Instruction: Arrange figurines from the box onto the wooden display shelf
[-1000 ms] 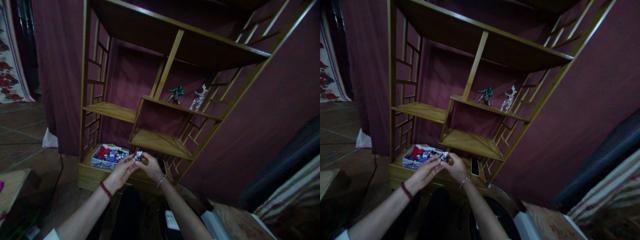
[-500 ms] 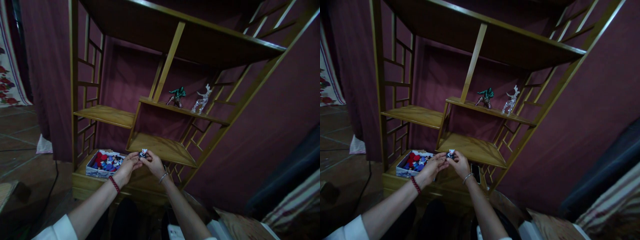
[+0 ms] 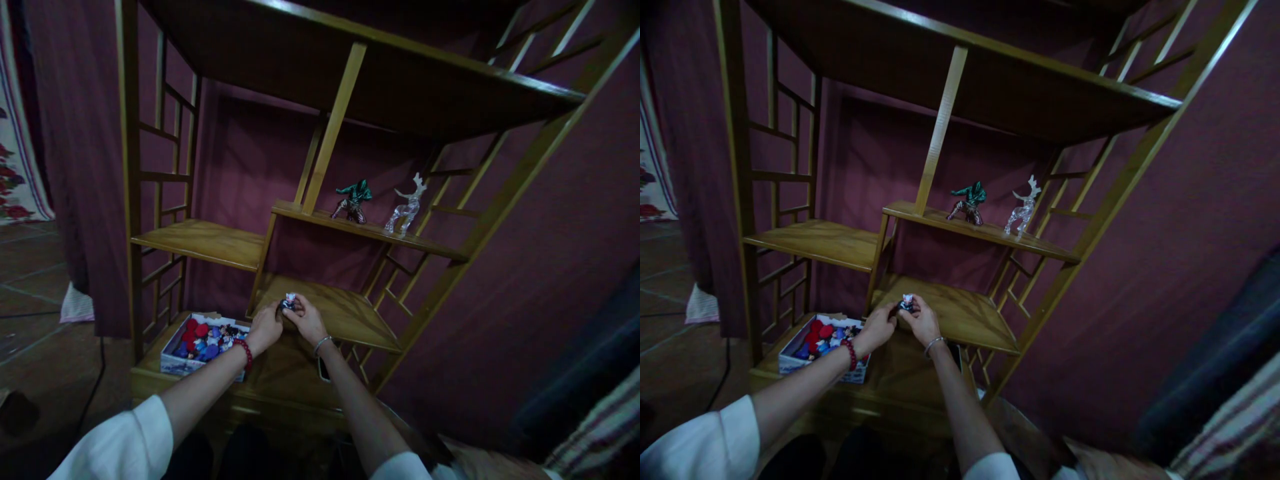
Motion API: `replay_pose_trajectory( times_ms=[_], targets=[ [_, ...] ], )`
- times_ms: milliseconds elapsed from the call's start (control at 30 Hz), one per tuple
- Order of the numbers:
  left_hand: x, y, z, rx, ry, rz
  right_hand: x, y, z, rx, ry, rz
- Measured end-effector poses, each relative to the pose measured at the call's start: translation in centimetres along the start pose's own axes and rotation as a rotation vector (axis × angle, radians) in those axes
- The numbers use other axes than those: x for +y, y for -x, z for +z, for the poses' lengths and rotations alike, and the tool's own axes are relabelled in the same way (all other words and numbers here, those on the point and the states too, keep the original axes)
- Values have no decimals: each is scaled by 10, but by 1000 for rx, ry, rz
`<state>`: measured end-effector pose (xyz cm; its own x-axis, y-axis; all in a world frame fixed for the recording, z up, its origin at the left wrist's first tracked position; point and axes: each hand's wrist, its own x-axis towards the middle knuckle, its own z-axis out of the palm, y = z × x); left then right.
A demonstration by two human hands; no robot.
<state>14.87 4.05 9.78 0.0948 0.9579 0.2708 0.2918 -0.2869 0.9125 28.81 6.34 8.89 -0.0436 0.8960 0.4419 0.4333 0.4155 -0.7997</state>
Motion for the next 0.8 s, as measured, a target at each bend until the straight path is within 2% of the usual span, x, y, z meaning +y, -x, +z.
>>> replay_pose_trajectory(
  times_ms=[133,300,533,700,800],
  targets=[
    [2,-11,1,-63,-281,120,11,-12,-1,18,16,10],
    [-3,-25,6,-136,-369,230,27,-23,0,6,49,46],
    [-19,-49,11,-134,-306,180,44,-35,-2,2,157,55],
    [-32,-69,20,-80,-188,155,46,-47,-5,15,235,72],
    [-31,-76,24,-67,-230,119,50,-55,-6,14,274,68]
  ],
)
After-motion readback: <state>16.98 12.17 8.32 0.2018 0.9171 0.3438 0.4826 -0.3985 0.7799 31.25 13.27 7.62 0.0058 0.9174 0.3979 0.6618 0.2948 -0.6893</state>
